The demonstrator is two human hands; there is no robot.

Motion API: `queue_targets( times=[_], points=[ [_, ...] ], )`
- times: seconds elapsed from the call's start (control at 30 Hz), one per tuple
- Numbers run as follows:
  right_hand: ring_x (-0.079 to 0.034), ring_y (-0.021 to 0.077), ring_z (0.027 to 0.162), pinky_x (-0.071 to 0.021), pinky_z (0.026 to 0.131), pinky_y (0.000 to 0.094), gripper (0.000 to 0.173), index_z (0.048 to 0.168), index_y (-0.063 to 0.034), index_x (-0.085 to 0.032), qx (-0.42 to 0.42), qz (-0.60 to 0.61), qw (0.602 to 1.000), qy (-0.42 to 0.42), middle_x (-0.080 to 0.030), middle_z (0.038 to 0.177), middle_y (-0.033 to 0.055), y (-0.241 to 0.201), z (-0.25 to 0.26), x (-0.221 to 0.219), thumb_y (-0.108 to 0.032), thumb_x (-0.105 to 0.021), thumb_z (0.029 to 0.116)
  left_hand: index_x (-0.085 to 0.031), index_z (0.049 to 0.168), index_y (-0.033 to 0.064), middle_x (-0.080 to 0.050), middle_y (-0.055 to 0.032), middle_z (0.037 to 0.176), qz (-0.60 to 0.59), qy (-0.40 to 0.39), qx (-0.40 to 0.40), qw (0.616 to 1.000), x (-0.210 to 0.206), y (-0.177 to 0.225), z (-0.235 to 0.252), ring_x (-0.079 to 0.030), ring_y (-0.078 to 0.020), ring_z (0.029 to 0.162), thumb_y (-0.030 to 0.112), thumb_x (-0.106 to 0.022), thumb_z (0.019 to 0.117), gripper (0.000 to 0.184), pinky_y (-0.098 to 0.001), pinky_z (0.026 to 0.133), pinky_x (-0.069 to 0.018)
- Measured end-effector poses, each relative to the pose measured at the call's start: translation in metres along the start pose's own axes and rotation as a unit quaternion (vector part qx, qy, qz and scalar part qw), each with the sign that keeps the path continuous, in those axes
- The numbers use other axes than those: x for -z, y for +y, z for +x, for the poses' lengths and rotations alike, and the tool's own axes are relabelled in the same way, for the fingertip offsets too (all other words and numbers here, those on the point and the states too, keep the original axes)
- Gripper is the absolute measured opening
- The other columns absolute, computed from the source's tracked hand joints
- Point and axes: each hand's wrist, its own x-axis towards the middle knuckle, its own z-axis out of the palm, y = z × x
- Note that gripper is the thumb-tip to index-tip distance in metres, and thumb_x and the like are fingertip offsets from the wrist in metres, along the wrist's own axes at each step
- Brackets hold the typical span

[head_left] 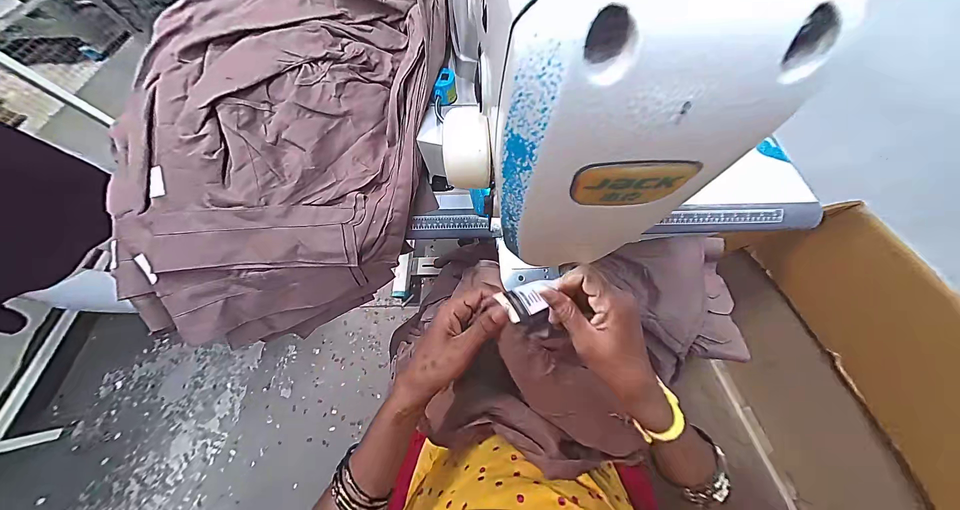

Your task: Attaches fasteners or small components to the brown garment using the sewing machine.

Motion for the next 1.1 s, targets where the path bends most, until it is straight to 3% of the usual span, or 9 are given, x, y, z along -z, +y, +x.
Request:
queue_targets(
  times=[0.13, 0.27, 0.37, 0.5, 0.7, 0.83, 0.93, 1.0, 1.1],
  points=[
    [-0.053, -0.0083, 0.057, -0.0464, 0.052, 0.0114, 0.01, 0.087, -0.0078, -0.062, -0.075, 0.018, 0.996, 0.041, -0.06, 0.071, -0.0108, 0.015, 0.017, 0.0, -0.016, -0.068, 0.0886, -0.051, 0.109, 0.0053, -0.059, 0.0022, 0.091, 0.019, 0.074, 0.05, 0.996, -0.011, 0.021, 0.031, -0.059, -0.0022, 0.076, 0.009, -0.052, 0.1013, 0.009, -0.0194, 0.07, -0.0509],
    [-0.046, -0.0074, 0.062, -0.0411, 0.06, 0.0118, 0.027, 0.093, -0.0084, -0.057, -0.09, -0.014, 0.996, -0.011, -0.051, 0.073, -0.0114, 0.019, 0.038, 0.005, -0.027, -0.076, 0.0875, -0.05, 0.113, 0.0049, -0.06, 0.0027, 0.089, 0.045, 0.097, 0.099, 0.989, -0.008, 0.034, 0.05, -0.058, -0.0005, 0.07, 0.007, -0.057, 0.0981, 0.017, -0.017, 0.064, -0.0496],
    [-0.051, -0.0051, 0.069, -0.046, 0.067, 0.0149, 0.041, 0.103, -0.0037, -0.061, -0.093, -0.029, 0.994, -0.046, -0.057, 0.079, -0.0077, 0.02, 0.055, 0.002, -0.031, -0.082, 0.0823, -0.05, 0.116, 0.0047, -0.063, 0.0016, 0.09, 0.045, 0.084, 0.115, 0.989, -0.002, 0.034, 0.054, -0.061, -0.0021, 0.072, 0.009, -0.058, 0.0967, 0.022, -0.0191, 0.066, -0.0523],
    [-0.059, -0.0038, 0.081, -0.0506, 0.077, 0.016, 0.038, 0.11, -0.0013, -0.06, -0.103, -0.031, 0.989, -0.096, -0.063, 0.09, -0.0033, 0.015, 0.063, 0.006, -0.025, -0.078, 0.0857, -0.048, 0.115, 0.0066, -0.062, 0.0028, 0.087, 0.028, 0.069, 0.115, 0.991, 0.0, 0.032, 0.051, -0.06, -0.0015, 0.069, 0.008, -0.058, 0.0981, 0.02, -0.0179, 0.063, -0.0506],
    [-0.05, -0.007, 0.066, -0.0459, 0.064, 0.0127, 0.035, 0.102, -0.0087, -0.053, -0.116, 0.014, 0.988, -0.104, -0.053, 0.078, -0.0117, 0.021, 0.058, 0.029, -0.024, -0.08, 0.0844, -0.049, 0.116, 0.0063, -0.061, 0.0041, 0.084, 0.038, 0.076, 0.115, 0.99, 0.001, 0.033, 0.053, -0.059, -0.0002, 0.066, 0.009, -0.057, 0.0978, 0.02, -0.0167, 0.062, -0.0498],
    [-0.057, 0.0056, 0.071, -0.0503, 0.067, 0.0277, 0.031, 0.11, -0.0007, -0.062, -0.131, -0.154, 0.979, 0.0, -0.06, 0.082, -0.0004, 0.04, 0.06, 0.066, -0.027, -0.068, 0.0946, -0.049, 0.116, 0.0068, -0.06, 0.0034, 0.084, 0.033, 0.083, 0.113, 0.99, 0.0, 0.031, 0.051, -0.057, -0.0009, 0.065, 0.009, -0.057, 0.0983, 0.02, -0.0171, 0.061, -0.049],
    [-0.068, 0.036, 0.085, -0.0527, 0.076, 0.0564, 0.023, 0.11, 0.0039, -0.07, -0.075, -0.349, 0.931, 0.078, -0.07, 0.092, 0.0206, 0.05, 0.071, 0.085, -0.014, -0.064, 0.0974, -0.049, 0.117, 0.0058, -0.061, 0.0028, 0.088, 0.034, 0.085, 0.102, 0.991, -0.002, 0.029, 0.051, -0.059, -0.0005, 0.068, 0.008, -0.057, 0.0982, 0.021, -0.0164, 0.063, -0.0499],
    [-0.068, 0.045, 0.097, -0.0541, 0.08, 0.0604, 0.021, 0.111, 0.0014, -0.073, -0.02, -0.417, 0.906, 0.072, -0.069, 0.103, 0.0252, 0.061, 0.076, 0.088, -0.011, -0.063, 0.0981, -0.049, 0.117, 0.0053, -0.062, 0.002, 0.09, 0.033, 0.089, 0.097, 0.991, -0.002, 0.026, 0.051, -0.059, -0.001, 0.069, 0.009, -0.057, 0.0978, 0.021, -0.0167, 0.062, -0.0505],
    [-0.066, 0.0449, 0.099, -0.0535, 0.079, 0.0577, 0.022, 0.114, 0.0007, -0.074, 0.035, -0.446, 0.894, 0.027, -0.067, 0.106, 0.025, 0.071, 0.087, 0.082, -0.011, -0.065, 0.0982, -0.05, 0.116, 0.0039, -0.062, 0.0002, 0.097, 0.035, 0.093, 0.083, 0.992, -0.001, 0.022, 0.05, -0.062, -0.0022, 0.078, 0.009, -0.057, 0.0966, 0.022, -0.0178, 0.069, -0.0527]
  ],
)
